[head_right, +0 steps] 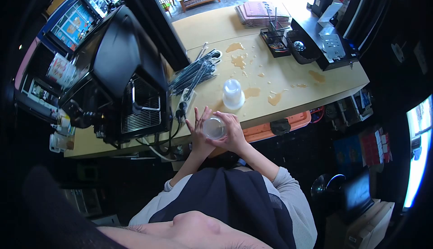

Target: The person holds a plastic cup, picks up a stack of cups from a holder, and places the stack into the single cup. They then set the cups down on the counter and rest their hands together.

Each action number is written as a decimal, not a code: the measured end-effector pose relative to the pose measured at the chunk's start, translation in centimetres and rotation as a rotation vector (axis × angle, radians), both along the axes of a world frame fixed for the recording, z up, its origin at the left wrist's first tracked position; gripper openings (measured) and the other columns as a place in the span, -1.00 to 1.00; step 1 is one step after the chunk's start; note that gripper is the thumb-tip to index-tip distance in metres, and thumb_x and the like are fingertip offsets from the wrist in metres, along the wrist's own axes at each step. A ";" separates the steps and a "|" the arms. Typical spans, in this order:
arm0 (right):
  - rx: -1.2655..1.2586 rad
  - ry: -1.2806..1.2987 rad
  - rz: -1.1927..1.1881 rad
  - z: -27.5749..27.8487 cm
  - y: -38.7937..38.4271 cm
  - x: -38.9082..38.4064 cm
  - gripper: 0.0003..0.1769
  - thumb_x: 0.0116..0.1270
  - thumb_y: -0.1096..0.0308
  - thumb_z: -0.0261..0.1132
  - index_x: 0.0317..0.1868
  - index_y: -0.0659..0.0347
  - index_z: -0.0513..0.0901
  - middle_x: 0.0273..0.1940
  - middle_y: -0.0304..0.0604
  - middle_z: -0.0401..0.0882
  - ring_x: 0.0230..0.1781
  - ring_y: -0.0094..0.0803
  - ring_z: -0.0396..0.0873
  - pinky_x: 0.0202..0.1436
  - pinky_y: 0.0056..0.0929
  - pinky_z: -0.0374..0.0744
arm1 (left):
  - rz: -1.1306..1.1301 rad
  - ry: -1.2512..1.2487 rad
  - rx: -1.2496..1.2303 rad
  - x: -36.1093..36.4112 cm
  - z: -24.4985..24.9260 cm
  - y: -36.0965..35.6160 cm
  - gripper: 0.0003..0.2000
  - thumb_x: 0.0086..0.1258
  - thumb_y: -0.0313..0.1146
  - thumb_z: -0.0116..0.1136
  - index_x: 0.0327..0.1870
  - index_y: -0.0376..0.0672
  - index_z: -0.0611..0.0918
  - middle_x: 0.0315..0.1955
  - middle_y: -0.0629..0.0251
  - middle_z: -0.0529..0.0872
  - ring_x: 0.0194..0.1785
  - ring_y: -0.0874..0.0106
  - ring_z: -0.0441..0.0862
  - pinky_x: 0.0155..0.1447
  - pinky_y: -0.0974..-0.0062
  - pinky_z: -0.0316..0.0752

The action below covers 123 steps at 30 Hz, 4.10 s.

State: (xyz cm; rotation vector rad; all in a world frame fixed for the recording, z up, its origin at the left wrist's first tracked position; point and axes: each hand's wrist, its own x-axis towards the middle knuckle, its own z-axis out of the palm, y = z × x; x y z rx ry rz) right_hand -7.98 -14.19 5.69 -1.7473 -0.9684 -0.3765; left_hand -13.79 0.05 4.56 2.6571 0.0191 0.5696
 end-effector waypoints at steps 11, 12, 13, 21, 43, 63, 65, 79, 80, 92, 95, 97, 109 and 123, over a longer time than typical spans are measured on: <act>-0.072 0.132 0.156 0.1 8.0 -15.2 0.12 -0.09 0.14 0.66 0.42 0.29 0.21 0.25 0.02 0.49 0.28 -0.05 0.47 0.34 -0.15 0.41 | 0.268 0.067 -0.091 -17.3 0.7 6.1 -0.12 0.09 0.09 0.39 0.43 -0.09 0.32 0.46 0.18 0.35 0.63 0.08 -0.05 0.46 -0.49 -0.36; -0.070 0.161 0.187 0.0 8.8 -16.6 0.12 -0.09 0.15 0.65 0.43 0.30 0.21 0.24 0.03 0.50 0.29 -0.05 0.46 0.35 -0.15 0.42 | 0.303 0.032 -0.086 -19.1 0.7 6.6 -0.17 0.07 0.07 0.44 0.37 -0.13 0.42 0.44 0.17 0.38 0.62 0.05 0.00 0.43 -0.50 -0.14; -0.071 0.160 0.221 0.0 9.6 -18.1 0.12 -0.09 0.15 0.65 0.43 0.30 0.21 0.24 0.03 0.50 0.29 -0.05 0.46 0.35 -0.15 0.42 | 0.337 0.031 -0.085 -20.9 0.3 7.2 -0.17 0.07 0.07 0.44 0.37 -0.13 0.42 0.44 0.17 0.38 0.62 0.05 0.00 0.43 -0.50 -0.14; -0.087 0.105 0.466 -0.5 15.7 -29.1 0.09 -0.05 0.12 0.61 0.43 0.31 0.22 0.20 0.08 0.53 0.25 -0.01 0.47 0.37 -0.11 0.36 | 0.570 0.019 -0.167 -35.1 -0.8 10.8 -0.14 0.06 0.02 0.47 0.40 -0.13 0.37 0.40 0.15 0.42 0.59 0.05 0.09 0.46 -0.37 0.02; -0.236 0.153 1.099 -1.0 34.6 -42.9 0.09 0.02 0.07 0.59 0.45 0.30 0.19 0.14 0.09 0.58 0.17 0.02 0.55 0.29 -0.08 0.42 | 1.122 0.065 -0.319 -52.7 -2.7 21.7 -0.17 0.07 -0.13 0.46 0.40 -0.21 0.36 0.41 0.11 0.40 0.58 0.04 0.11 0.48 -0.36 -0.05; -0.410 0.148 1.282 -0.6 63.5 -46.1 0.14 -0.01 -0.05 0.55 0.50 0.13 0.16 0.34 0.01 0.41 0.19 0.09 0.48 0.33 -0.06 0.39 | 1.375 0.097 -0.375 -56.0 -0.1 47.1 -0.07 -0.04 0.16 0.48 0.38 -0.12 0.42 0.35 0.14 0.49 0.55 0.04 0.18 0.49 -0.31 -0.01; -0.415 0.133 1.288 -1.1 66.5 -47.9 0.13 -0.01 -0.05 0.56 0.50 0.14 0.17 0.37 -0.01 0.37 0.19 0.08 0.48 0.32 -0.06 0.40 | 1.394 0.113 -0.428 -57.5 -0.2 49.6 -0.10 -0.03 0.13 0.49 0.36 -0.13 0.44 0.33 0.12 0.51 0.54 0.04 0.20 0.49 -0.29 0.00; -0.347 0.081 1.040 1.4 84.6 -58.7 0.13 -0.01 -0.01 0.57 0.49 0.21 0.16 0.37 0.01 0.37 0.21 0.03 0.50 0.36 -0.09 0.38 | 1.213 0.173 -0.146 -68.3 1.4 71.7 -0.20 0.09 0.04 0.40 0.33 -0.25 0.44 0.32 0.04 0.51 0.52 0.04 0.26 0.46 -0.28 0.09; -0.376 0.134 1.011 1.6 85.2 -58.8 0.13 -0.01 0.01 0.58 0.49 0.20 0.17 0.34 0.04 0.40 0.22 0.03 0.48 0.35 -0.10 0.39 | 1.189 0.185 -0.151 -68.3 1.3 72.7 -0.20 0.10 0.05 0.39 0.33 -0.25 0.44 0.32 0.05 0.51 0.51 0.04 0.26 0.46 -0.29 0.10; -0.254 0.183 0.581 -0.3 88.9 -54.2 0.12 -0.05 0.08 0.61 0.45 0.27 0.20 0.22 0.12 0.47 0.22 0.04 0.48 0.33 -0.06 0.43 | 0.805 0.244 -0.130 -61.8 0.4 82.1 -0.10 0.02 0.19 0.40 0.31 -0.28 0.44 0.31 0.05 0.52 0.48 0.02 0.31 0.42 -0.34 0.14; -0.269 0.289 0.493 -1.3 90.1 -52.2 0.17 -0.07 0.16 0.67 0.45 0.34 0.15 0.22 0.16 0.47 0.30 -0.03 0.48 0.36 -0.16 0.44 | 0.722 0.261 -0.104 -59.2 1.0 84.3 -0.10 0.05 0.19 0.38 0.33 -0.28 0.40 0.31 0.06 0.50 0.50 0.04 0.29 0.45 -0.33 0.09; -0.162 0.258 0.434 -2.4 91.3 -50.6 0.13 -0.06 0.16 0.67 0.41 0.35 0.17 0.23 0.17 0.46 0.29 -0.05 0.48 0.34 -0.19 0.45 | 0.672 0.252 -0.085 -57.1 1.4 85.7 -0.09 0.07 0.20 0.37 0.35 -0.28 0.38 0.32 0.06 0.50 0.51 0.04 0.27 0.46 -0.32 0.06; -0.077 0.189 0.138 -1.2 97.3 -39.4 0.00 0.00 0.02 0.61 0.34 0.36 0.32 0.19 0.13 0.50 0.23 -0.01 0.50 0.29 -0.10 0.46 | 0.431 0.280 -0.009 -43.0 1.8 94.3 -0.04 0.08 0.27 0.33 0.35 -0.34 0.37 0.30 -0.01 0.50 0.51 0.06 0.26 0.49 -0.26 0.05; -0.107 0.290 -0.192 -1.3 95.4 -32.6 0.03 0.05 0.03 0.56 0.40 0.38 0.26 0.23 0.18 0.43 0.28 0.01 0.42 0.33 -0.11 0.42 | 0.111 0.346 0.050 -31.1 1.5 95.1 -0.05 0.12 0.23 0.32 0.41 -0.33 0.32 0.36 0.05 0.46 0.55 0.13 0.19 0.54 -0.20 -0.01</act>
